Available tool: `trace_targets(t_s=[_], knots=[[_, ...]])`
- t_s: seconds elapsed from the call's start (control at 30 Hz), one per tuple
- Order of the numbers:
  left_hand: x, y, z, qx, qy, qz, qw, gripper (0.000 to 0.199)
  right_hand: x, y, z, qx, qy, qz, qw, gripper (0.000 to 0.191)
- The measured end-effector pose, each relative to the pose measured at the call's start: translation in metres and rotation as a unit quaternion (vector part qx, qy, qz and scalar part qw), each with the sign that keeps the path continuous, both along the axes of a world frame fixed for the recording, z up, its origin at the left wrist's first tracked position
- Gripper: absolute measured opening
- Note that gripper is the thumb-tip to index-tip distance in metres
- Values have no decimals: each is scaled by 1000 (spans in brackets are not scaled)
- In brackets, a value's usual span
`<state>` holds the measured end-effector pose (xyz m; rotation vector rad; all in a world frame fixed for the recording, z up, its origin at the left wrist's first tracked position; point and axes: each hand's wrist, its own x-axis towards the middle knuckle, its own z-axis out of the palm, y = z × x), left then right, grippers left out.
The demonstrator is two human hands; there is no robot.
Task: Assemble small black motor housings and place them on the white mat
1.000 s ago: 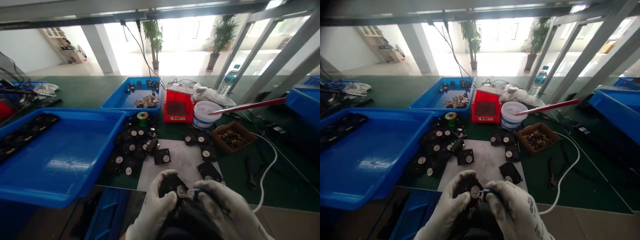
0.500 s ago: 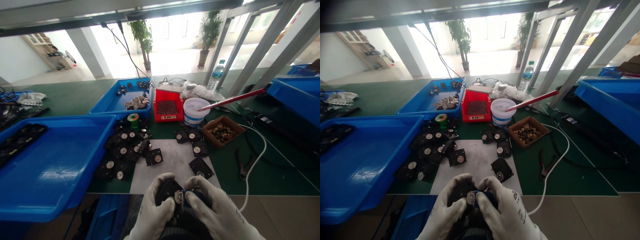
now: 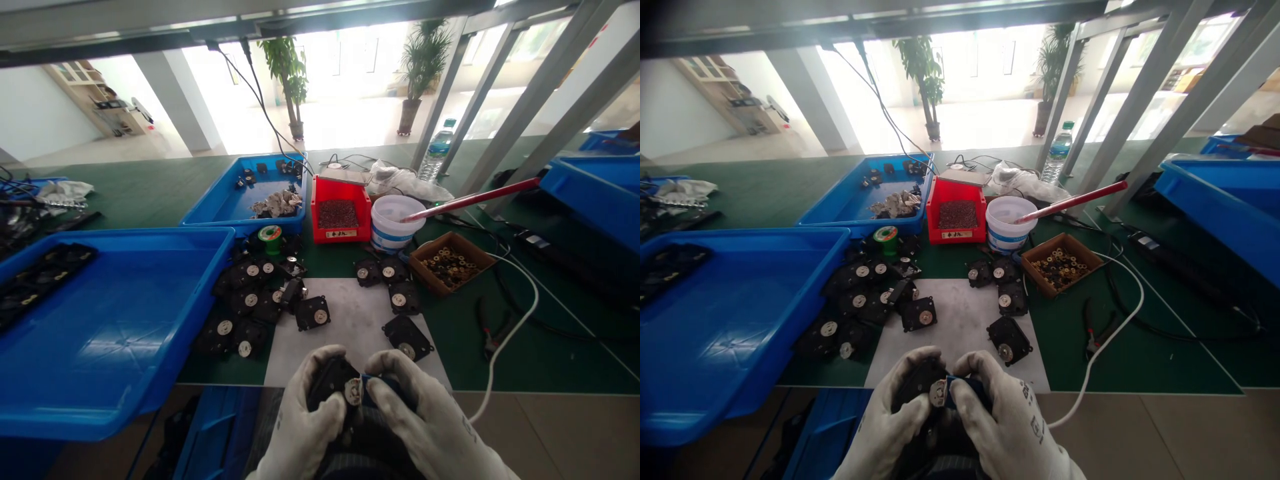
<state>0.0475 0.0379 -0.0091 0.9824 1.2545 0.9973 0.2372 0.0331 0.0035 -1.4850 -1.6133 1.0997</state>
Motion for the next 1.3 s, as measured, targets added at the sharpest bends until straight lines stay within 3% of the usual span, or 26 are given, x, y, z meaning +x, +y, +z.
trace_targets(t_s=[0.1,0.2,0.27,0.57,1.0,1.17,1.3], knots=[[3,4,-10,51,80,72,993,45,-12,4,-23,149,-113,-84,979,32],[8,8,-21,100,128,118,980,48,-24,13,-45,311,-214,-119,918,33],[11,9,-25,111,135,126,976,48,-29,19,-56,357,-247,-140,890,34],[10,11,-18,109,164,100,975,46,-26,24,-63,324,-239,-134,906,35],[8,11,-16,111,153,85,978,45,-28,27,-54,385,-294,-133,865,31],[2,14,-20,99,133,68,984,48,-32,27,-57,333,-279,-133,891,39],[2,31,-13,115,104,47,987,50,-34,33,-53,302,-281,-119,903,39]])
